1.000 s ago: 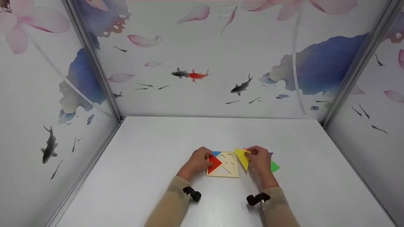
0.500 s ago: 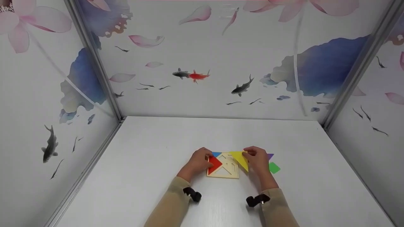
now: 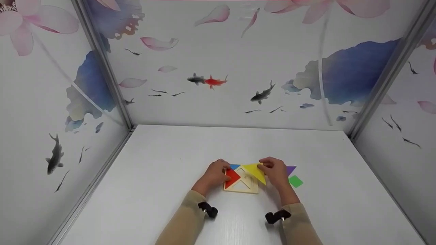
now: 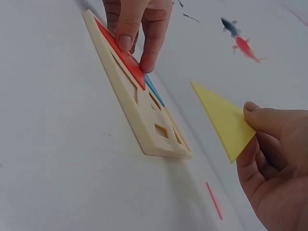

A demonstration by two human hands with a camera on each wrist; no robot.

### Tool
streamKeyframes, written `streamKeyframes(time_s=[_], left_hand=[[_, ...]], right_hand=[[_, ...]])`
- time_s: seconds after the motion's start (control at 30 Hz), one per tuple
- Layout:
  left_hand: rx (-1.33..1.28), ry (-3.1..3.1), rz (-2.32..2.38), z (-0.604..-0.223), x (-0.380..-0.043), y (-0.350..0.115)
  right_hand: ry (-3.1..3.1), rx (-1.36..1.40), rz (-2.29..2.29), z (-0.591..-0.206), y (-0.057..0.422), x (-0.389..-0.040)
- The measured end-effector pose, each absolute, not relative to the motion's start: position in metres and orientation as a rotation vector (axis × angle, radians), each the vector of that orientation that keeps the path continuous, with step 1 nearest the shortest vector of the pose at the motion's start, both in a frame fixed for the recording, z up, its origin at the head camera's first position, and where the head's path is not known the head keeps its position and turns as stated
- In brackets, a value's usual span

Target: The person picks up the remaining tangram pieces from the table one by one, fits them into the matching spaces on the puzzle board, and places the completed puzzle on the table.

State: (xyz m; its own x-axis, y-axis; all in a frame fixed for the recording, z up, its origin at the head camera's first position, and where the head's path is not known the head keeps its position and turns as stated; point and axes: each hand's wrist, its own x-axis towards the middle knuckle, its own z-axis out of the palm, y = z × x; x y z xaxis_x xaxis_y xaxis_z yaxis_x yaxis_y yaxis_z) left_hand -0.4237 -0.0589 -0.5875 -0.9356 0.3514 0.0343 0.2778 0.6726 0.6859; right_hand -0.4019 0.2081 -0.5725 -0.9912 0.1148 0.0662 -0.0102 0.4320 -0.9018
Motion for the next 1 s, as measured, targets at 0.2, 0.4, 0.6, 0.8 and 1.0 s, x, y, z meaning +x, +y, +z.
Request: streamKeyframes(time_s=[0.2,0.4,0.6,0.8,1.0], left_hand=[[0.566,2.782,1.092,-0.586,-0.423,-0.06],[0.544,2.762,1.112,-0.587,-0.424,-0.06],[0.523,2.751,1.128,-0.589,-0.426,-0.059],[0.519,2.744,1.134,-0.591,-0.427,-0.06],[0.537,2.736,1.151,-0.59,-0.427,-0.06]], right_hand=[[-2.551,-0.055,1.648,-0.572,0.205,-0.402],[-2.599,-0.045,1.624,-0.571,0.2,-0.401],[-2.646,-0.032,1.613,-0.569,0.195,-0.399],[-2.65,-0.011,1.624,-0.569,0.194,-0.398],[-2.648,0.023,1.604,-0.571,0.192,-0.398]])
